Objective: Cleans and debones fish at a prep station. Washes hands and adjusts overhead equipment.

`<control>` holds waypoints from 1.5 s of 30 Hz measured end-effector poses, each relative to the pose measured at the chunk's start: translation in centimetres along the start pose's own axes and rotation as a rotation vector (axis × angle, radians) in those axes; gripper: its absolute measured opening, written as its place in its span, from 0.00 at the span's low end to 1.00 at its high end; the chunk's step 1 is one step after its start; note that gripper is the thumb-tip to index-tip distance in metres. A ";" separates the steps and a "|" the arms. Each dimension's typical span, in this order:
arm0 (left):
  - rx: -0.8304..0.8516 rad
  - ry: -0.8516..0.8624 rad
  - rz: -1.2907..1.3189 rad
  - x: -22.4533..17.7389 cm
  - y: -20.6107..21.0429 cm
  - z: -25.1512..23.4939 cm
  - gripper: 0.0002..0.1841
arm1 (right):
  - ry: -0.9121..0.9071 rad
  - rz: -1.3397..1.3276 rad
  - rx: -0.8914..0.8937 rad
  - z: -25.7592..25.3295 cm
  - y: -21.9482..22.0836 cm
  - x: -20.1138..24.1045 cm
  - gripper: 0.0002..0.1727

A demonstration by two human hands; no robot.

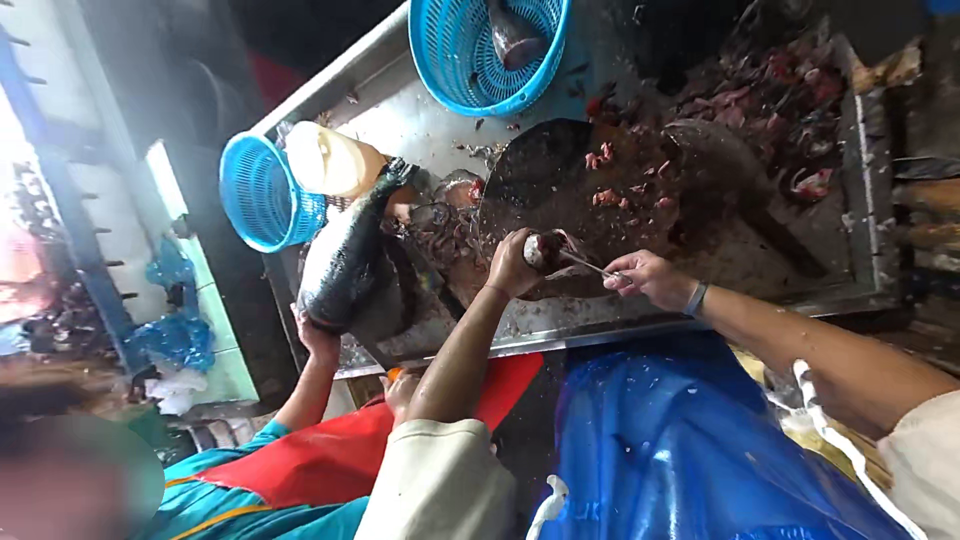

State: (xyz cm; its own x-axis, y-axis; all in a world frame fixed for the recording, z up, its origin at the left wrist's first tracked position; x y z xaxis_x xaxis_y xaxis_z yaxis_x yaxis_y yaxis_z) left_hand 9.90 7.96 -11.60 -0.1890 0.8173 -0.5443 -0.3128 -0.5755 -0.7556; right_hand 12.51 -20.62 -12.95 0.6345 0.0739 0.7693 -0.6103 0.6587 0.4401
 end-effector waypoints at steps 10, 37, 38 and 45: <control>-0.055 -0.102 -0.046 -1.1 1.0 0.8 0.37 | -0.214 0.236 -0.319 1.4 -6.7 11.8 0.16; -0.013 -0.093 0.104 -0.1 0.2 0.6 0.34 | -0.073 0.583 0.261 -3.3 -2.9 3.5 0.06; -0.004 -0.098 0.096 -0.3 0.2 0.6 0.35 | -0.015 0.458 0.235 -2.9 -2.6 2.8 0.07; -0.055 -0.077 0.013 -0.4 0.4 0.3 0.37 | 0.008 -0.313 0.203 0.1 -0.8 -1.6 0.12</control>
Point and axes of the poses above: each hand's wrist, its own z-axis away from the middle knuckle, its own y-axis out of the palm, x = y × z, the point moved 1 cm from there along -z, towards the middle knuckle, and after that the axes turned 3 degrees about z, right-handed, at the moved point
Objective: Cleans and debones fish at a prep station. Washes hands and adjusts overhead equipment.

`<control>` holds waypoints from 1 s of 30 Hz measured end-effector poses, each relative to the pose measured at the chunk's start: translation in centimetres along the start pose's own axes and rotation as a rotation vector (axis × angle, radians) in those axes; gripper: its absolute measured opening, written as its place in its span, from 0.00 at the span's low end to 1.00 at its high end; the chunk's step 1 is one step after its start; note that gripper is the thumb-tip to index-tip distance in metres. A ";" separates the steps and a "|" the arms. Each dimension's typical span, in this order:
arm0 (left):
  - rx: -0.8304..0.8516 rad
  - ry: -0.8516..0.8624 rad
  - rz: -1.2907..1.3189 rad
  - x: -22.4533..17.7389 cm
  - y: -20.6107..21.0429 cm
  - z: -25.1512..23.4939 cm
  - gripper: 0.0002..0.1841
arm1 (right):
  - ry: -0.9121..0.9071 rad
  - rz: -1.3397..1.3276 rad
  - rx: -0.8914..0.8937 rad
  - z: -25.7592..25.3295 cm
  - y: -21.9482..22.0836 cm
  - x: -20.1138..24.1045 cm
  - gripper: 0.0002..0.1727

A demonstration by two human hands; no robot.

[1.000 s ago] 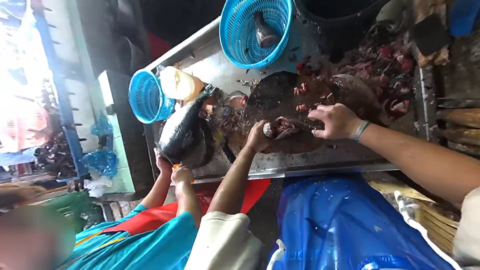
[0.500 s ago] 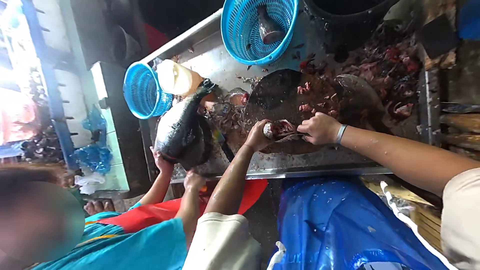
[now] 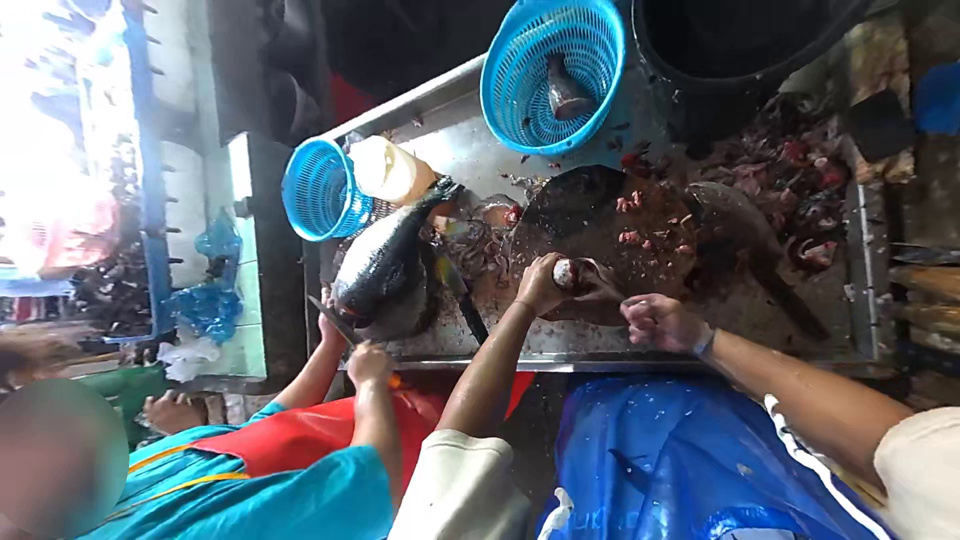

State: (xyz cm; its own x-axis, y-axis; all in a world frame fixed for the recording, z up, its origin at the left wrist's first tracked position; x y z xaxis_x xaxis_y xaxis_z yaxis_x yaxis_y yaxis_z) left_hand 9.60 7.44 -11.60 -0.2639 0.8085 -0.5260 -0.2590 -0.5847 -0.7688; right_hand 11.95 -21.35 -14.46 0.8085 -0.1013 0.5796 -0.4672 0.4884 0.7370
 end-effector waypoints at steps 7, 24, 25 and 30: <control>0.044 -0.115 -0.033 -2.8 -2.5 -0.6 0.48 | -0.353 0.472 -0.400 4.3 1.5 12.2 0.19; -0.132 0.495 -0.025 -27.7 -8.0 -26.4 0.18 | -0.386 1.308 -1.315 4.7 -4.2 21.5 0.36; -0.024 0.487 -0.169 -28.5 -7.1 -28.8 0.16 | -0.484 1.324 -1.332 3.0 -4.8 24.2 0.34; 0.390 0.009 -0.267 -29.7 -5.1 -30.3 0.26 | -0.375 1.480 -1.031 -8.4 -9.2 35.8 0.27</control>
Point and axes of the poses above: each hand's wrist, its own z-axis away from the middle knuckle, its own y-axis out of the palm, x = y × z, the point moved 1 cm from there along -z, towards the middle knuckle, and after that the axes turned 3 degrees about z, right-handed, at the moved point
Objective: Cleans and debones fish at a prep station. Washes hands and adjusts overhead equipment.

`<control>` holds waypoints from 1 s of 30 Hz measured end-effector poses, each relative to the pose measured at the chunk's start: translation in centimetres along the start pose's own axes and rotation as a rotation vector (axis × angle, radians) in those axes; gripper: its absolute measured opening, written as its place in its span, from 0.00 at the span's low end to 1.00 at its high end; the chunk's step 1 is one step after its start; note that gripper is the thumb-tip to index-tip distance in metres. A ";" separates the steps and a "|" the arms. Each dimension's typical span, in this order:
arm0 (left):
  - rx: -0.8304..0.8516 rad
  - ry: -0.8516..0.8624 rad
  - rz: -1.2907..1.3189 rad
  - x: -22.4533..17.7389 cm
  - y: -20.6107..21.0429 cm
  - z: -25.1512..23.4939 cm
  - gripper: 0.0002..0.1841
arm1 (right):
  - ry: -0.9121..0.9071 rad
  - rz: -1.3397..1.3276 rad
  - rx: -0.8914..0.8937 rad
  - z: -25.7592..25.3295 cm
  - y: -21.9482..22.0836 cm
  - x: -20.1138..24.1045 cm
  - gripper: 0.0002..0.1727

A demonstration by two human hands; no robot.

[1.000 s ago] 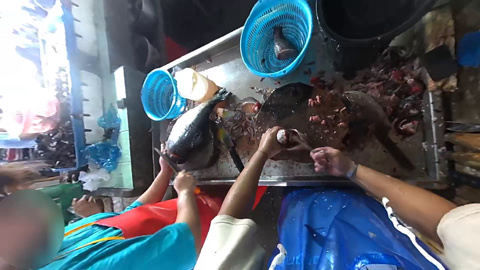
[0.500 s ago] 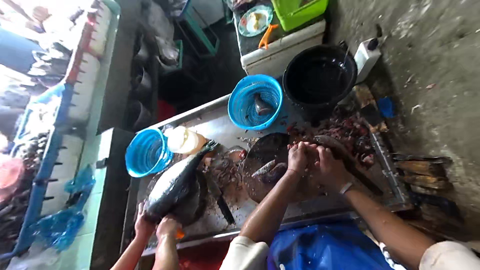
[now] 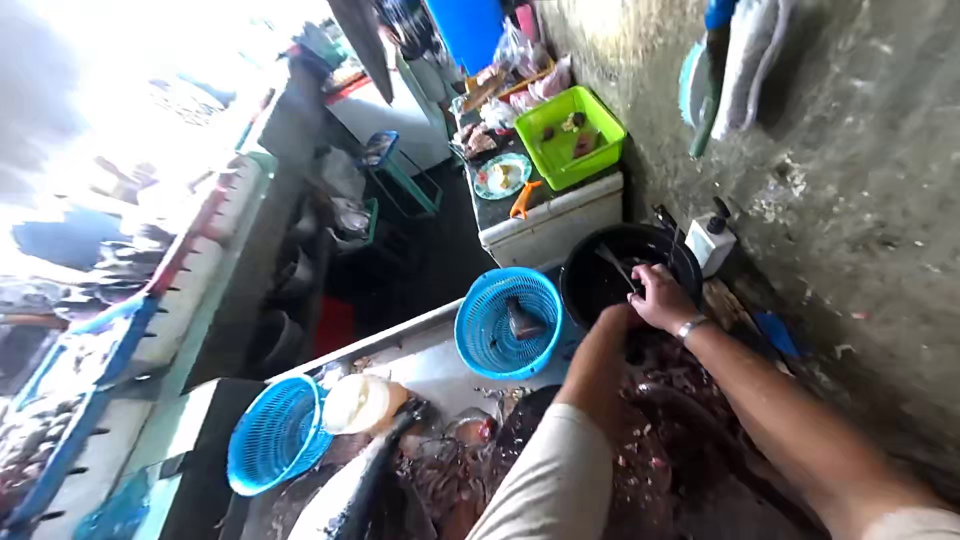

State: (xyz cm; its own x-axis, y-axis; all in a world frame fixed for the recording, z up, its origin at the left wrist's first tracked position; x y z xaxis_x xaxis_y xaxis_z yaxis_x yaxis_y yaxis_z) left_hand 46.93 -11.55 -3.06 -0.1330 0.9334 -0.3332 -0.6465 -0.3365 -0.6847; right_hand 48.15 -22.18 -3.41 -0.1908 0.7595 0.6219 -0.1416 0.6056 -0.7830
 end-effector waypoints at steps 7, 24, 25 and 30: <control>0.147 0.166 -0.238 1.8 -1.0 -3.4 0.16 | 0.317 0.362 0.641 -5.3 5.4 -2.0 0.29; -0.610 0.211 0.697 8.7 10.8 15.2 0.16 | -0.087 -0.271 0.150 18.0 -0.6 6.3 0.21; -0.564 0.282 0.692 8.4 11.9 16.5 0.15 | -0.074 -0.373 0.124 18.5 -0.1 5.9 0.27; -0.695 0.286 0.636 8.8 13.8 21.4 0.18 | -0.047 -0.581 0.230 18.5 1.3 7.5 0.15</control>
Point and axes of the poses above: each hand's wrist, its own z-axis away from the middle knuckle, its own y-axis out of the palm, x = y × z, the point moved 1 cm from there along -z, towards the middle knuckle, and after that the axes turned 3 degrees about z, right-handed, at the moved point
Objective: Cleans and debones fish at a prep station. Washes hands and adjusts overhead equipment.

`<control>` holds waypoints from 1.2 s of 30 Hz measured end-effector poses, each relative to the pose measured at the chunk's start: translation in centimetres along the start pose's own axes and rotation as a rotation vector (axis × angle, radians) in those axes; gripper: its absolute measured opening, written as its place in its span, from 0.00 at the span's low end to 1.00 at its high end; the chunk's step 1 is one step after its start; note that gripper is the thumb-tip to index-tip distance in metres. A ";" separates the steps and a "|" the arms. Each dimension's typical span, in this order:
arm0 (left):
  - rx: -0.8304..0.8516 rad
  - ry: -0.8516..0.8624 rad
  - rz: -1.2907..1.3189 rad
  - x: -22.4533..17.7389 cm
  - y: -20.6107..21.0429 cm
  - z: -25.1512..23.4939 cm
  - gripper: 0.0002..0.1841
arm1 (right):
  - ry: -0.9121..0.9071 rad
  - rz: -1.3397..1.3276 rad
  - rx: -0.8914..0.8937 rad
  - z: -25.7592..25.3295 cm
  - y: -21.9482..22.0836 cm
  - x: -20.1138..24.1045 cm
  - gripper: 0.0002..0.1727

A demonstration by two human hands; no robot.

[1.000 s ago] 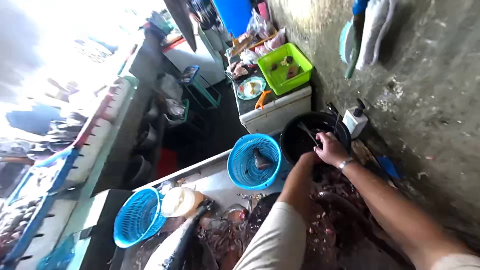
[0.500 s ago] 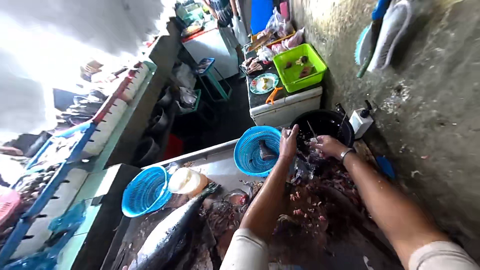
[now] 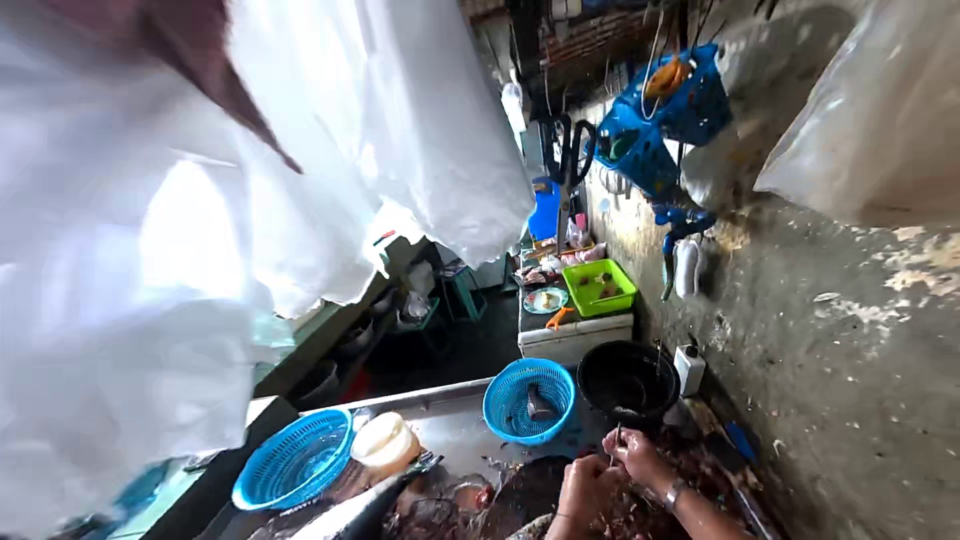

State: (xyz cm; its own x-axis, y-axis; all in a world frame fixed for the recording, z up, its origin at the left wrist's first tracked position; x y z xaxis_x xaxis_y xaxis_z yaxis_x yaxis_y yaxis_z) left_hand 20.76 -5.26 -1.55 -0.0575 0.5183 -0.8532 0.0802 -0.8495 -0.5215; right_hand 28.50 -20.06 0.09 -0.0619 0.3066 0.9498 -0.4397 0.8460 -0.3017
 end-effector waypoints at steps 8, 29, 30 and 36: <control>0.285 -0.176 -0.495 12.3 -4.0 5.3 0.47 | -0.662 -0.555 -0.412 3.0 -11.6 29.9 0.19; 0.112 -0.335 -0.235 8.9 -6.5 6.0 0.44 | -0.271 0.232 -0.872 -11.5 -21.7 24.2 0.23; 0.069 -0.295 -0.205 7.2 -6.4 5.2 0.44 | -0.276 0.486 -0.853 -13.5 -23.0 24.8 0.33; -0.089 -0.184 -0.248 -4.0 -3.9 -3.9 0.40 | -0.418 0.472 -0.803 -19.4 -28.0 25.4 0.24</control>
State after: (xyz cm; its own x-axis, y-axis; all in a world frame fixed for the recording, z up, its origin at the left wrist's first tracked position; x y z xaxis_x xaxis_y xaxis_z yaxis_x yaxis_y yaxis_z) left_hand 24.58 -3.68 3.86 -0.2650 0.6747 -0.6888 0.1276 -0.6836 -0.7187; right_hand 56.64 -27.49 31.09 -0.4488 0.6380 0.6257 0.4319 0.7678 -0.4731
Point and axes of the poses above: each hand's wrist, its own z-axis away from the middle knuckle, its own y-axis out of the palm, x = y × z, the point moved 1 cm from there along -z, towards the middle knuckle, and after that the axes turned 3 degrees about z, right-handed, at the moved point
